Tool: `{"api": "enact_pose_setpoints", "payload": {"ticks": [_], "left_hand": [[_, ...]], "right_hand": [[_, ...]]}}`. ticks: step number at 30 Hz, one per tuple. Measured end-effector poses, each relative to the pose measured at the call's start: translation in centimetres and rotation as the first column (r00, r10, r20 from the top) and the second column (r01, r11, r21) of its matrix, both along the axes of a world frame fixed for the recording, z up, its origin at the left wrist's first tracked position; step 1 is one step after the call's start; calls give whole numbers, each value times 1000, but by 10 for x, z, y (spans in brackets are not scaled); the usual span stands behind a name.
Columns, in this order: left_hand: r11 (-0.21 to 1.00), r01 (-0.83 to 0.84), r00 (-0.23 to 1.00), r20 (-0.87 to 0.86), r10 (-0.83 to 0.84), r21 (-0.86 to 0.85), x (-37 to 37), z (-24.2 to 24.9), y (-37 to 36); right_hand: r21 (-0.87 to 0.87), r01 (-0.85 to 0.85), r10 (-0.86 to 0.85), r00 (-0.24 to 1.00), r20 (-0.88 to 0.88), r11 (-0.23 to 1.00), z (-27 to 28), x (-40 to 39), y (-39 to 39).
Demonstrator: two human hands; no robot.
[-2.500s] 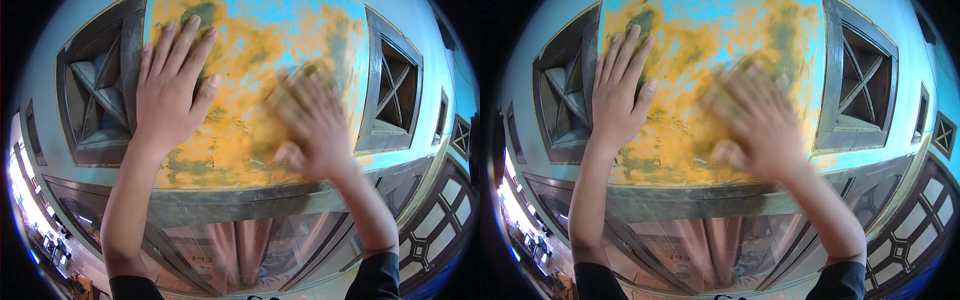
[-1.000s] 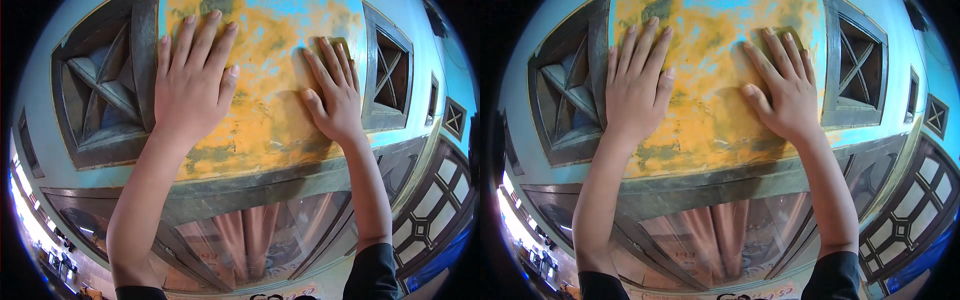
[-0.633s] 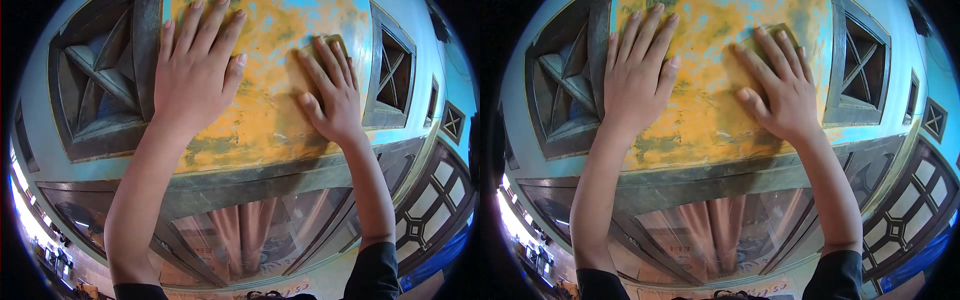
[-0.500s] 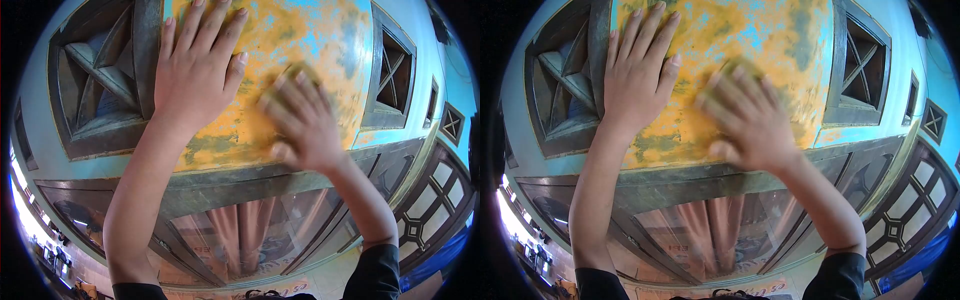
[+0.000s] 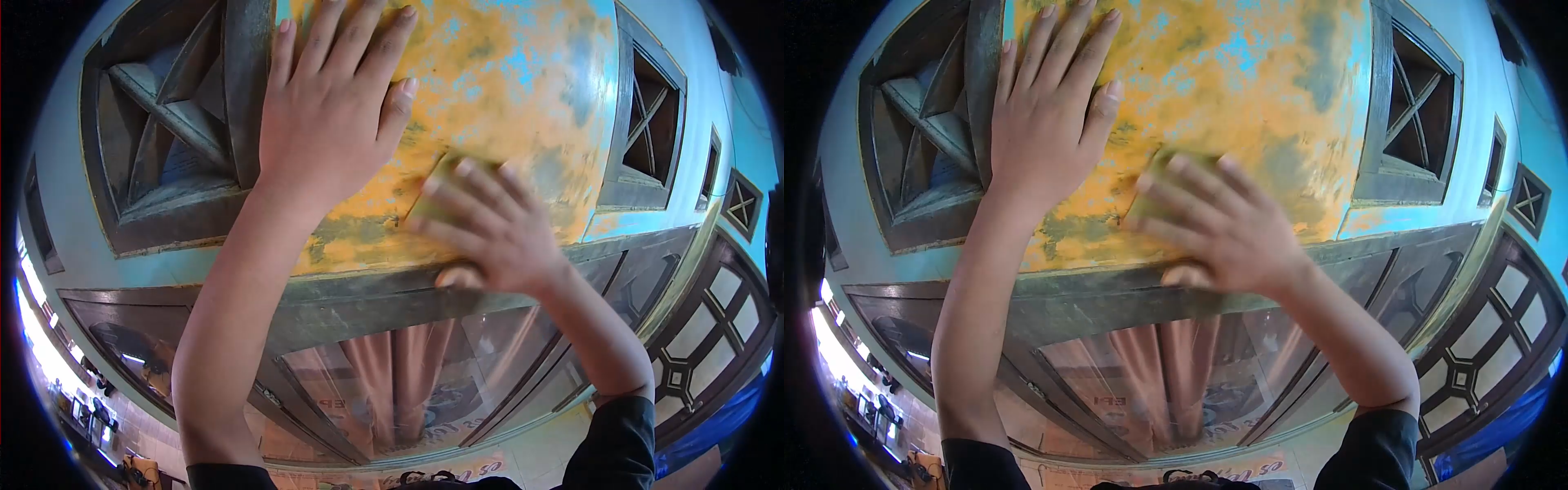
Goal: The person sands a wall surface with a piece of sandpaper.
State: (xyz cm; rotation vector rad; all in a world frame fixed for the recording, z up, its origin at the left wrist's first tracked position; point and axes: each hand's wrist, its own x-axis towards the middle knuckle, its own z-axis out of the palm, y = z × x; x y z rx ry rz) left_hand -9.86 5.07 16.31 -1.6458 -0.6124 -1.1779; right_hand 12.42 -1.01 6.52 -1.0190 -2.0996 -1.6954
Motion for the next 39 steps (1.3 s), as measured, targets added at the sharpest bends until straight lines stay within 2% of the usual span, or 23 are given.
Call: {"api": "enact_pose_setpoints", "payload": {"ticks": [1,4,5,8,11,12,15,18,19,20,22,24,25,28,29,32,33,34,36,38,39], "left_hand": [[1000,4,1000,4,-4,4,0,0,1],[997,25,1000,2,-25,-67,-1,0,-7],[997,25,1000,2,-25,-74,-1,-1,-7],[997,25,1000,3,-25,-71,-1,3,-9],[996,29,1000,-8,-30,-80,-2,3,-11],[996,28,1000,-10,-29,-82,-2,3,-12],[995,47,999,-2,-47,-90,0,1,-12],[999,34,999,-1,-34,-42,-1,1,-6],[1000,24,1000,-6,-24,-18,0,1,-4],[999,32,999,4,-32,-20,1,0,-5],[999,48,999,20,-48,-23,3,-1,-7],[1000,5,1000,-14,-5,-28,0,1,-6],[999,-17,999,-28,16,-34,-1,1,-6],[997,40,999,24,-41,71,4,-3,3],[997,32,999,27,-34,75,4,-2,4],[997,28,999,25,-30,72,4,-4,4],[997,38,999,25,-40,72,4,-4,4],[996,47,998,27,-49,69,3,-4,4],[998,41,999,29,-42,58,3,-4,3],[998,34,999,34,-36,49,4,-4,2],[998,31,999,32,-33,50,4,-4,2]], "right_hand": [[-3,122,-121,984,-128,993,21,5,-10],[276,16,105,903,-417,961,57,32,-3],[305,28,107,903,-417,952,53,28,-1],[-8,-4,2,957,-290,1000,7,-6,-11],[26,-19,20,999,-49,999,-25,9,-2],[20,25,-21,985,-173,999,-6,14,-8],[221,10,101,868,-486,975,29,34,-8],[86,59,-22,927,-374,995,1,-1,-11],[-69,0,-18,963,-271,998,-18,-8,-8],[-74,-33,22,990,-137,997,-36,-9,-5],[-23,2,-5,994,-107,1000,-20,4,-3],[104,7,39,901,-431,995,15,19,-12],[214,-44,149,849,-507,976,25,27,-7],[167,-31,111,862,-495,986,14,1,-4],[-6,34,-34,931,-364,999,2,-11,-9],[-53,19,-27,988,-155,998,-23,-9,-4],[7,58,-54,965,-256,998,-8,0,-6],[107,46,1,915,-403,993,5,12,-8],[248,39,111,819,-563,968,18,25,-5],[257,-3,149,821,-552,966,3,7,1],[120,50,13,881,-474,991,-11,-6,-7]]}}
